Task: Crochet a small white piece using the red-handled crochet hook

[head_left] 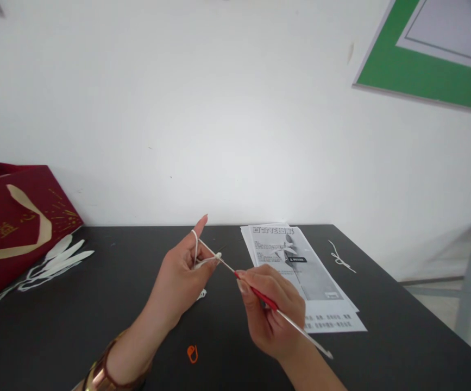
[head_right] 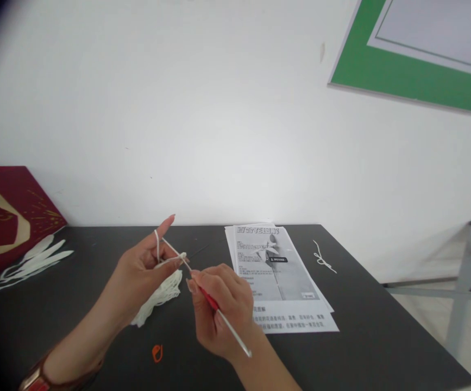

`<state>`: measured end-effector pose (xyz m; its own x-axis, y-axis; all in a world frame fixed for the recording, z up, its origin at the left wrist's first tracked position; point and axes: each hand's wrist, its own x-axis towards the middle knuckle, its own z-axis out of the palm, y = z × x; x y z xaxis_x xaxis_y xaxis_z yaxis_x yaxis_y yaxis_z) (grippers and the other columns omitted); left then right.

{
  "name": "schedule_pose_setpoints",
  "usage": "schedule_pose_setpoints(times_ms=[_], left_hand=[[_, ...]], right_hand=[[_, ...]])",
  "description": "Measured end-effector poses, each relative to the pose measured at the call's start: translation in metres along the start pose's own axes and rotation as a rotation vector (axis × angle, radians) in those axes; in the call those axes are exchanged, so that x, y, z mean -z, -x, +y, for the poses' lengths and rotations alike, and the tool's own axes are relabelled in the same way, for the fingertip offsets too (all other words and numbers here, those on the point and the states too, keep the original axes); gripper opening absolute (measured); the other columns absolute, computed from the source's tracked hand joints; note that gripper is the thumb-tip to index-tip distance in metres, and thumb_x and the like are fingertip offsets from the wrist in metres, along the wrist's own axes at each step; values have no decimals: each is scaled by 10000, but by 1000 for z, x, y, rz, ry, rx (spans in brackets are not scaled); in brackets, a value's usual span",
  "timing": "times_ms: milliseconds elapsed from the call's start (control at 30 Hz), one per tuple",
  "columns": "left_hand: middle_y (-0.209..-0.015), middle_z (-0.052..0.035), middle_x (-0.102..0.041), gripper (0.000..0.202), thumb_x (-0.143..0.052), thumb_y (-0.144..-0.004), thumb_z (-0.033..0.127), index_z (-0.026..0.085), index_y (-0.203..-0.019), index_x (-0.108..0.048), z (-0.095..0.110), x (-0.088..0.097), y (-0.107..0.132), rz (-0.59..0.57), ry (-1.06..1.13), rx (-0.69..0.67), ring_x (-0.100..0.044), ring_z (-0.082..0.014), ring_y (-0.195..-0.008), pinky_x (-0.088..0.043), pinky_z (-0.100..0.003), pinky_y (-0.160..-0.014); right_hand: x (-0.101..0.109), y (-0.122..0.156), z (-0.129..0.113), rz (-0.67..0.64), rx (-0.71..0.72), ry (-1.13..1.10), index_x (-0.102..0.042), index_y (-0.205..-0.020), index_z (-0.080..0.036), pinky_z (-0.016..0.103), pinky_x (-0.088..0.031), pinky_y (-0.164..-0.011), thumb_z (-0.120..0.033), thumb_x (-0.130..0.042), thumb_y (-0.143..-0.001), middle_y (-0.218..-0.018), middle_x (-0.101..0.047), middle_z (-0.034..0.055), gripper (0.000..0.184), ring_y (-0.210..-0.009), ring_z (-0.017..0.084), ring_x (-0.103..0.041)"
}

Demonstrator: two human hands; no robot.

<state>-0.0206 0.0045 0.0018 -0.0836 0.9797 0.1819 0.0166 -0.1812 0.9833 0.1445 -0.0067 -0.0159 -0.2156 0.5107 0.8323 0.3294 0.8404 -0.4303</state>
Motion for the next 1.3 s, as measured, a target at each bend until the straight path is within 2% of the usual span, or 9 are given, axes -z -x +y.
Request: schedule_pose_setpoints(times_ms=[133,300,433,567,733,933,1067,1167,1300], left_hand=[[-635,55,-608,865,-721,-734,219,196,-1478,-281,-1,-4,3,59,46,-1,-453,-101,-529,-341,-222,-517],[-611,47,-615,878,-753,-714,234,164,-1467,-308,5,-13,7,127,139,17,-478,-108,-525,-328,-222,-473],[-626,54,-625,869,-782,-686,236,204,-1445,-360,8,-17,8,159,250,19,-513,-107,-555,-376,-219,-517],[-625,80,-606,885,-794,-668,202,249,-1440,-365,10,-17,10,168,383,29,-528,-84,-571,-423,-206,-589],[-630,80,-606,885,-804,-656,176,257,-1430,-383,11,-16,11,132,436,53,-533,-82,-573,-405,-187,-549],[-585,81,-613,983,-821,-627,130,154,-1463,-305,13,-10,7,93,498,119,-531,-66,-544,-417,-189,-612],[-581,82,-619,1015,-823,-608,87,136,-1467,-284,17,-4,5,27,564,149,-550,-67,-535,-421,-193,-612],[-602,80,-625,992,-812,-608,51,142,-1456,-305,16,0,4,-30,629,159,-556,-61,-540,-418,-183,-602],[-593,78,-615,917,-791,-635,57,131,-1435,-348,14,1,3,-42,659,171,-613,-90,-604,-451,-208,-678]], right_hand=[[-2,3,2,28,11,7,-600,-1059,-235,310,-505,-594,-17,-584,-789,-805,-697,68,347,-682,190,-630],[-5,4,8,99,-98,-152,-661,-1006,-241,329,-515,-618,-26,-590,-794,-830,-706,66,310,-702,198,-646],[-9,0,14,210,-282,-438,-711,-948,-232,313,-517,-568,-124,-602,-844,-709,-671,28,185,-615,171,-625],[-13,-6,17,251,-594,-880,-699,-842,-212,238,-514,-455,-231,-658,-836,-567,-582,-37,46,-474,107,-546],[-9,-13,16,194,-739,-1097,-683,-780,-180,235,-555,-432,-344,-650,-838,-645,-616,-5,177,-512,105,-544],[-6,-7,17,175,-602,-859,-698,-910,-204,276,-602,-581,-255,-645,-859,-752,-677,14,89,-623,135,-649],[-3,-7,20,138,-463,-756,-728,-920,-215,295,-587,-602,-187,-643,-855,-828,-699,38,111,-664,158,-675],[1,-8,18,70,-321,-677,-721,-965,-246,315,-572,-605,-136,-610,-867,-836,-694,38,185,-688,171,-670],[3,-2,13,9,5,-313,-672,-1120,-235,305,-583,-647,-7,-542,-854,-982,-694,87,373,-828,186,-667]])
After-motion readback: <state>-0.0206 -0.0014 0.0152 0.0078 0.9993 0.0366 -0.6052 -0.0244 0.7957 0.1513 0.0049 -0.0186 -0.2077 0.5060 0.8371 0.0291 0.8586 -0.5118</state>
